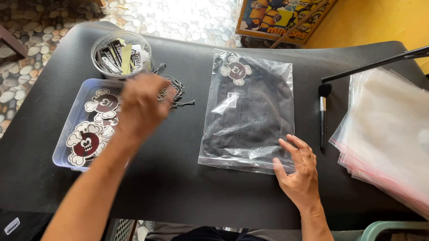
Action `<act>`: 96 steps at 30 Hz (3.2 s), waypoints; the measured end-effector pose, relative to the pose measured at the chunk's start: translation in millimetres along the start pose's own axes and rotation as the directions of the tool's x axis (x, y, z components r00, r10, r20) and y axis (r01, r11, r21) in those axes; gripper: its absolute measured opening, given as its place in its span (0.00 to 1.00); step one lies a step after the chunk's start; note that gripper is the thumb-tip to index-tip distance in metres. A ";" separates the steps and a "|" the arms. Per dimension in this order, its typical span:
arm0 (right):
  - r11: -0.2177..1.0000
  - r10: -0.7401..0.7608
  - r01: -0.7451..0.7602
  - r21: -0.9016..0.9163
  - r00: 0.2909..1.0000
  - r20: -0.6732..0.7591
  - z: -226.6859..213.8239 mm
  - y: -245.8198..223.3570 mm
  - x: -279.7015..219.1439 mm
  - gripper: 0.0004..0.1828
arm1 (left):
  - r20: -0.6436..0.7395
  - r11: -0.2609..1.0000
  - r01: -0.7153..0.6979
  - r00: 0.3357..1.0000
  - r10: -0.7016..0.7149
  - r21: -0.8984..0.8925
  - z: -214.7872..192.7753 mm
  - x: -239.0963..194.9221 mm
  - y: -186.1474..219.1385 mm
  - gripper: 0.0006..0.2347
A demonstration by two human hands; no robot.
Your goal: The person places a small black bag with a cartoon sticker into a clear plastic zip-lock bag. They then add a small rectangular card into the bag and seal it. Finally, they use a brush to wipe the surface of the sealed bag.
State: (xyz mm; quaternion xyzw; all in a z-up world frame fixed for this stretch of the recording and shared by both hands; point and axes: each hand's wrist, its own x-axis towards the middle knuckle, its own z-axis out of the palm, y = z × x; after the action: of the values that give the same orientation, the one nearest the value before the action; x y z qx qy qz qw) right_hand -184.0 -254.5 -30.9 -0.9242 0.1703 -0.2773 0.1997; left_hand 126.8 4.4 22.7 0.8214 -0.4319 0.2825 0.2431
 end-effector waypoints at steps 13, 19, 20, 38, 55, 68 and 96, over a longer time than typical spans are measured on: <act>0.996 -0.037 0.032 -0.084 0.998 -0.051 1.8 -2.9 -0.8 0.19 | 0.296 0.669 0.393 0.675 -0.676 0.631 78.9 59.4 -162.6 0.25; 0.996 -0.028 0.025 -0.088 0.999 -0.029 3.1 -2.2 -1.1 0.19 | 0.271 0.648 0.485 0.636 -0.722 0.587 88.4 53.9 -166.6 0.18; 0.995 -0.028 0.025 -0.093 0.999 -0.033 3.7 -1.8 -1.1 0.19 | 0.248 0.649 0.509 0.645 -0.723 0.566 87.7 54.3 -167.0 0.16; 0.994 -0.052 0.048 -0.096 0.998 -0.041 3.5 -1.3 0.0 0.20 | 0.152 0.658 0.747 0.664 -0.732 -0.092 25.0 60.6 -138.4 0.05; 0.999 -0.043 0.047 0.020 0.983 -0.179 -4.0 -10.6 18.1 0.14 | 0.896 0.157 0.883 0.430 0.109 -0.443 -3.8 -41.5 209.8 0.09; 0.993 -0.106 0.116 0.034 0.969 -0.224 -13.7 -22.9 22.6 0.11 | 0.841 -0.511 0.671 0.469 -0.269 -0.537 51.5 -16.8 238.0 0.10; 0.986 -0.120 0.148 0.080 0.952 -0.281 -18.4 -31.6 29.2 0.07 | 0.702 -0.224 0.778 0.350 -0.620 -0.587 99.1 4.3 246.9 0.16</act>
State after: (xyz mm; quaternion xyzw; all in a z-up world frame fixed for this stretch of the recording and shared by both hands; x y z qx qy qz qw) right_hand -165.3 -244.8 10.8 -0.8749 0.1193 -0.4243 0.2007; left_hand -55.1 -187.4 -7.6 0.6412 0.0266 -0.2561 0.7228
